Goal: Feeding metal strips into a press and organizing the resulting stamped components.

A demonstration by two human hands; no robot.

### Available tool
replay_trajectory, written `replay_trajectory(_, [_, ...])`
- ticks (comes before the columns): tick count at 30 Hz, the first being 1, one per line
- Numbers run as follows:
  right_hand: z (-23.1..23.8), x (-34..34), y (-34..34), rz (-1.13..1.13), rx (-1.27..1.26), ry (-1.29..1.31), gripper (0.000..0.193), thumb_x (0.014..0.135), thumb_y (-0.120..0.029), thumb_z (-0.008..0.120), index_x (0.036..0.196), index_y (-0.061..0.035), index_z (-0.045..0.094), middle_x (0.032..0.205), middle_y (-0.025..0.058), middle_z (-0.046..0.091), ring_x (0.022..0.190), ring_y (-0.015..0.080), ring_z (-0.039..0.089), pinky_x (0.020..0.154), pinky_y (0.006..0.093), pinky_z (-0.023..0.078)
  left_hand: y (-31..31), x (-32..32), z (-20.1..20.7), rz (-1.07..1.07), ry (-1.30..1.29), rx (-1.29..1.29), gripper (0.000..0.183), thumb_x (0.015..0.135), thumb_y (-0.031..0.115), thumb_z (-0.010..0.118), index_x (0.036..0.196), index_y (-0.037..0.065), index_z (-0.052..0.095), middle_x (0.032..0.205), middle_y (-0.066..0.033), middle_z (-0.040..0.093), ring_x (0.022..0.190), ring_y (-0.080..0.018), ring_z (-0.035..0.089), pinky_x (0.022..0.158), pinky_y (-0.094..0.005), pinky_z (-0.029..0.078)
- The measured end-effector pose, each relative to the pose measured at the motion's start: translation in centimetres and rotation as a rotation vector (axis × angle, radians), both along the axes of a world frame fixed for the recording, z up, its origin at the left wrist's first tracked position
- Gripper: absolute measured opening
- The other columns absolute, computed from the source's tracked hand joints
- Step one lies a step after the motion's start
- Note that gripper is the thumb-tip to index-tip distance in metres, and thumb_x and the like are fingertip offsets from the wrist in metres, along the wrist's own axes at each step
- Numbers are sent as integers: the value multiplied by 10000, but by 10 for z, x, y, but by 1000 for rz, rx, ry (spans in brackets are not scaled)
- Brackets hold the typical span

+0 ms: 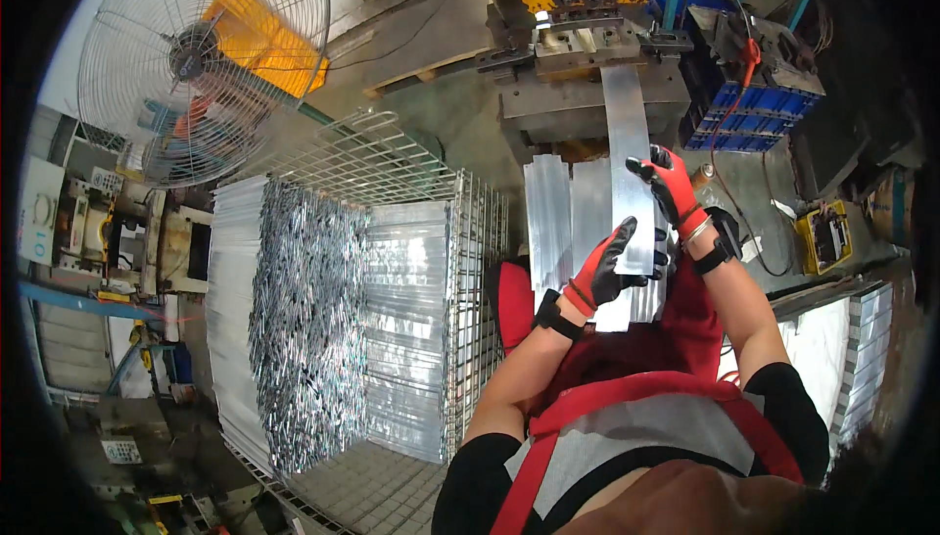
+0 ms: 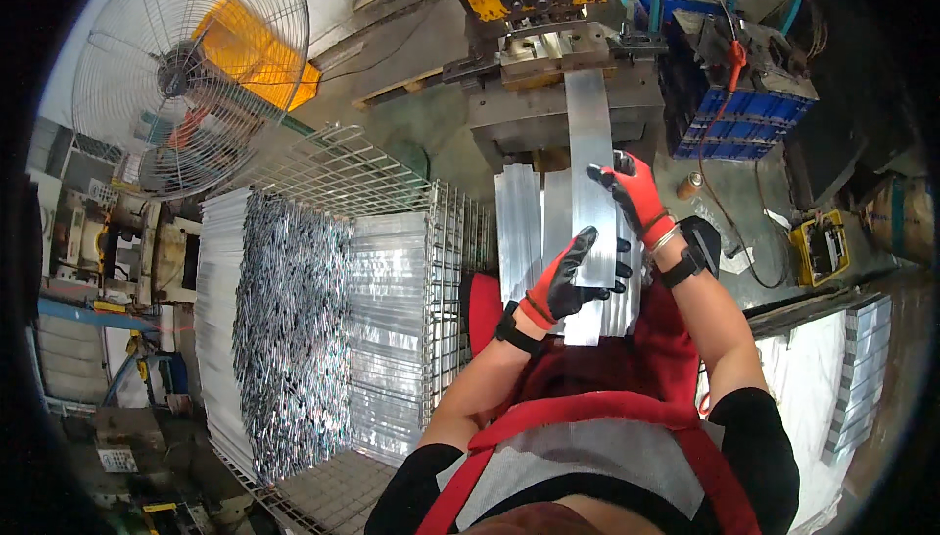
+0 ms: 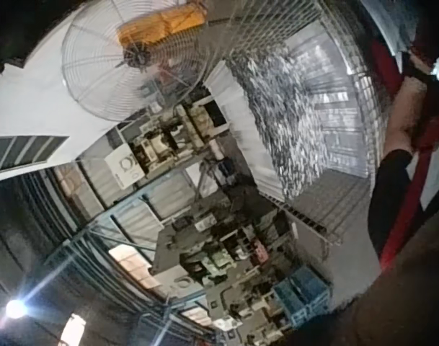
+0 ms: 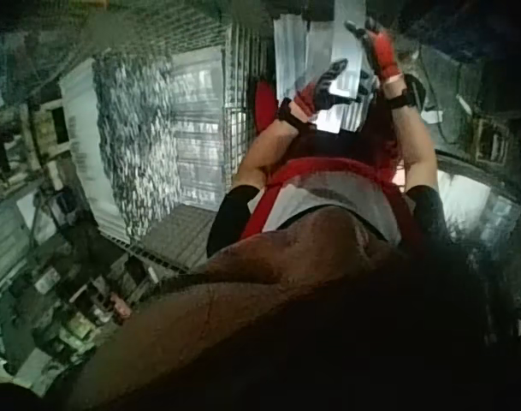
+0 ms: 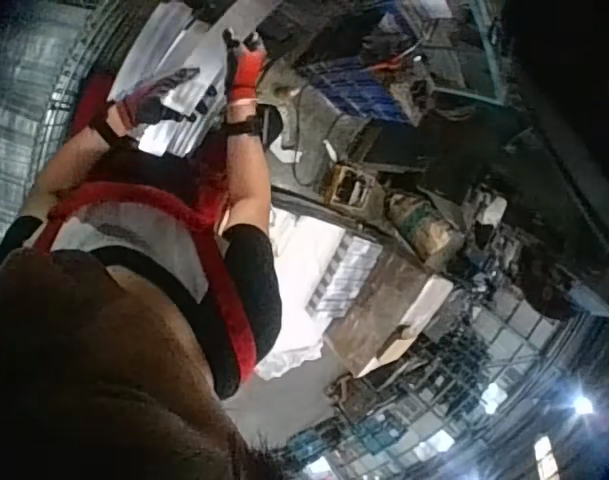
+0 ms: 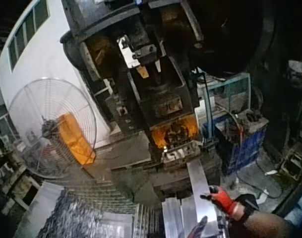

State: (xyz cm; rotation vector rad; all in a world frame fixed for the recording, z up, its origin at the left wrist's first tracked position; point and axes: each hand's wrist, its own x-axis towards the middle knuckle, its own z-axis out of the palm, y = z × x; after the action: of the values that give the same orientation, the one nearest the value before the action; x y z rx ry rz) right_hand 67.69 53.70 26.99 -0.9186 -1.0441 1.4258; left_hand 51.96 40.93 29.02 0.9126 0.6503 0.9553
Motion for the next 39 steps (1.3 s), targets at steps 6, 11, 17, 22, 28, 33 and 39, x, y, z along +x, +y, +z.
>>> replay_trajectory(6, [39,-18,46,-11,55,-125,185,818,-164,682,720,-109,535,661,-91,446,608,17,386,525,217,320,53,-2,14,-70,-213,-280,545,970,477,341,1185,18,543,888,-113,670,738,-184,662,564,-245,492])
replay_trajectory(11, [41,-26,80,45,65,-202,205,806,-202,675,685,-112,536,655,-90,438,618,28,387,542,236,335,77,-8,24,-17,-161,-214,513,968,447,371,1158,8,558,879,-139,673,697,-214,669,499,-236,466])
replay_trajectory(17, [17,-21,102,108,13,-51,143,824,-168,618,812,-33,661,767,-5,620,710,88,564,673,250,445,93,-4,0,112,-322,-381,292,907,239,491,1144,76,542,962,-93,613,691,-287,659,482,-399,558])
replay_trajectory(22, [12,-18,105,141,97,3,199,844,-143,582,889,29,673,864,70,675,831,151,634,798,285,491,91,3,6,215,-235,-352,203,892,245,517,1012,87,560,879,-46,561,636,-251,633,450,-406,557])
replay_trajectory(28, [15,-20,106,135,91,25,169,844,-130,584,874,18,660,871,86,675,831,166,637,804,295,493,93,-5,1,138,-247,-322,309,944,276,485,1019,-5,587,905,-140,634,719,-260,676,526,-361,578])
replay_trajectory(33, [14,-18,105,126,86,27,174,844,-135,582,875,18,660,876,85,673,838,165,635,806,293,490,92,2,3,243,-194,-329,331,920,304,524,1013,-8,585,902,-139,637,711,-283,674,491,-348,563])
replay_trajectory(39, [25,-26,96,89,84,-238,221,837,-171,602,915,24,672,868,65,668,836,149,626,786,277,477,89,1,-2,339,-133,-345,321,897,317,569,1018,19,575,908,-110,630,713,-291,673,480,-350,552])
